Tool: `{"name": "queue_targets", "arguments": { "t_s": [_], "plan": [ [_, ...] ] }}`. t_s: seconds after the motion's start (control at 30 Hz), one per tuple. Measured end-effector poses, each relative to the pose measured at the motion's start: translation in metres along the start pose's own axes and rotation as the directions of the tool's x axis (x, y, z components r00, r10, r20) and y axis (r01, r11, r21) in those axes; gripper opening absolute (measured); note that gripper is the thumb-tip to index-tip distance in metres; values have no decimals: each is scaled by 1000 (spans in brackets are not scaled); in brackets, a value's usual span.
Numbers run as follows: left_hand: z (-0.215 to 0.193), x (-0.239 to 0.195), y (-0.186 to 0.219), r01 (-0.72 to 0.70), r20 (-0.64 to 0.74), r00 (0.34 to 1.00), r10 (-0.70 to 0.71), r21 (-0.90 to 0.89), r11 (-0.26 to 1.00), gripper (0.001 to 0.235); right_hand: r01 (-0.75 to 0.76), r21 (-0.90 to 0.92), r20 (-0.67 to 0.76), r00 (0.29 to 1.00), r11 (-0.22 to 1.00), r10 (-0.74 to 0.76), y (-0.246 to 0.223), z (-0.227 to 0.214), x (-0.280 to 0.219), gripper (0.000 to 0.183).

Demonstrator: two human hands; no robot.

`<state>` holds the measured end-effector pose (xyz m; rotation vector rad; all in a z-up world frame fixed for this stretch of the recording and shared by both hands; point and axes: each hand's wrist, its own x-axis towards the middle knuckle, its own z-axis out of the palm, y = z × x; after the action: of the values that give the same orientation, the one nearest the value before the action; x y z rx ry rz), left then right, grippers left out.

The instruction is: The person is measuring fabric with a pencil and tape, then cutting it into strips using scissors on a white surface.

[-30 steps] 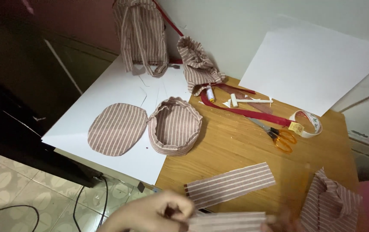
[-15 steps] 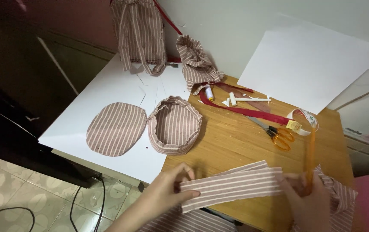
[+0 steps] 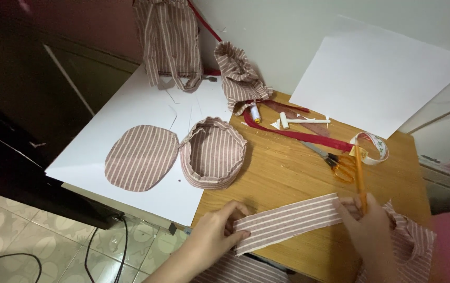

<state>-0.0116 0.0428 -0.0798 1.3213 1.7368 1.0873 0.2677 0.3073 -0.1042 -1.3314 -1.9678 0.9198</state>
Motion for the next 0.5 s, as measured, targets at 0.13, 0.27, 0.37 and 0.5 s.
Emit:
{"name": "queue_targets", "arguments": {
  "t_s": [0.13,0.27,0.37,0.5],
  "plan": [
    [0,1,0,-16,-31,999,17,31,999,41,-79,14,26,997,997,79,-10,6,-2,36],
    [-4,0,8,14,-30,999,-13,39,999,40,-109,-245,-23,994,963,107,-23,7,-11,30],
    [-3,0,3,-30,-45,998,33,67,997,40,-57,118,34,998,991,53,-1,17,-9,36],
    [-2,-1,-3,-52,-65,996,58,102,993,41,-202,-85,32,978,976,205,-44,15,-21,30]
  ]
}}
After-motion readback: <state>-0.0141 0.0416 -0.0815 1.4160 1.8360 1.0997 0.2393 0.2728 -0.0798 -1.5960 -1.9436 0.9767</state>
